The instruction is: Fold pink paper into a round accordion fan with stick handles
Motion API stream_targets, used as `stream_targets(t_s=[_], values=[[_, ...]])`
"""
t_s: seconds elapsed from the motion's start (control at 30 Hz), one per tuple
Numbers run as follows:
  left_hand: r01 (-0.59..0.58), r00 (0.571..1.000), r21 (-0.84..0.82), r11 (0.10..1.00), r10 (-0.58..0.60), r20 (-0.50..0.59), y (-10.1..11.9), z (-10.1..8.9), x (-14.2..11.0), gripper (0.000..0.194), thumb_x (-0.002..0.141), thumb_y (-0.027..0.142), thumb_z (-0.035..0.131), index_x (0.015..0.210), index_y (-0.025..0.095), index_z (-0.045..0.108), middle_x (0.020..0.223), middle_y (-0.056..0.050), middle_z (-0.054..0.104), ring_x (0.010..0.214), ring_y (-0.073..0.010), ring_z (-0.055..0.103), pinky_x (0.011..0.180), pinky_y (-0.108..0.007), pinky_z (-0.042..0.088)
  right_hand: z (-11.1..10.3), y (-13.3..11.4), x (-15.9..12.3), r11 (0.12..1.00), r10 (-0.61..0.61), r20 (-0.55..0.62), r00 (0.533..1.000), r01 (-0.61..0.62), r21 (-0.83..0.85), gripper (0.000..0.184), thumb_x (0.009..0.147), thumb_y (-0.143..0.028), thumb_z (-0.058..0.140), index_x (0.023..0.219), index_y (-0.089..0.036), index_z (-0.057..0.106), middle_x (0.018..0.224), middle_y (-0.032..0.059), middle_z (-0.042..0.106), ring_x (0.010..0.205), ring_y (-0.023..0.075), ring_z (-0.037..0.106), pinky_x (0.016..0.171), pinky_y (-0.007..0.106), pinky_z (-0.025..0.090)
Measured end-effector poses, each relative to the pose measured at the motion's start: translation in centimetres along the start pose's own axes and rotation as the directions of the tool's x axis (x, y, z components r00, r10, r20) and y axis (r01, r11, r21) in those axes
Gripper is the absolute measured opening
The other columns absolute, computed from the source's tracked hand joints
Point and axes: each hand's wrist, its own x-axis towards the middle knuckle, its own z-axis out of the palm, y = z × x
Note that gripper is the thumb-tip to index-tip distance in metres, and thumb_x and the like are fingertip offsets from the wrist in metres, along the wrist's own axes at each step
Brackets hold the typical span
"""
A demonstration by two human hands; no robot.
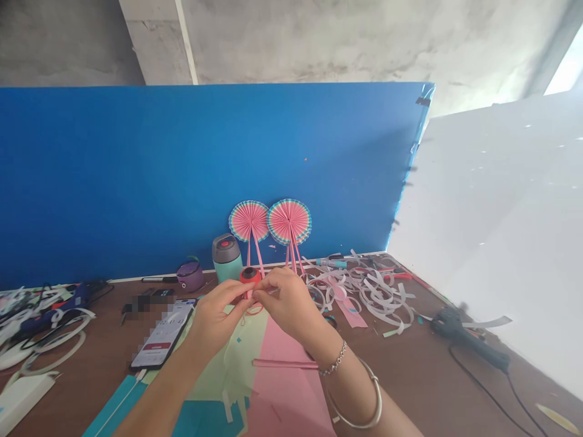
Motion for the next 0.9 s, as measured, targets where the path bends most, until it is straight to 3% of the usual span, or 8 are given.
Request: stream_targets(t_s=[0.27,0.5,0.9], values=[[-0.042,0.999,0.009,0.999,0.042,0.001,-0.2,0.0,-0.1,0.019,0.079,0.022,0.062,0.094,0.027,0.072,0.084,-0.005,0.067,0.075,-0.0172,0.060,0.069,-0.027,0.045,-0.2,0.3,0.0,0.997,0.040,0.034,0.999,-0.042,0.060,0.013,0.077,-0.022,0.059,0.069,-0.022,0.069,0.074,0.0008,0.060,0.076,0.0164,0.053,0.066,0.028,0.041],[-0.139,0.990,0.134,0.981,0.139,0.009,-1.0,0.3,-0.3,0.019,0.084,0.019,0.056,0.098,0.021,0.068,0.085,-0.004,0.065,0.075,-0.0127,0.059,0.068,-0.023,0.046,0.1,0.2,0.0,0.999,0.031,0.017,0.999,-0.031,0.033,0.014,0.078,-0.017,0.056,0.068,-0.021,0.065,0.075,0.0006,0.062,0.080,0.0165,0.053,0.066,0.027,0.041],[-0.142,0.990,0.162,0.977,0.141,0.017,-0.9,0.1,-0.2,0.018,0.083,0.018,0.057,0.098,0.019,0.067,0.081,-0.002,0.063,0.070,-0.0100,0.057,0.064,-0.019,0.046,0.0,0.0,-0.1,0.998,0.022,0.032,0.999,-0.024,0.061,0.014,0.078,-0.016,0.053,0.068,-0.020,0.063,0.078,0.0010,0.061,0.081,0.0159,0.053,0.065,0.026,0.042]])
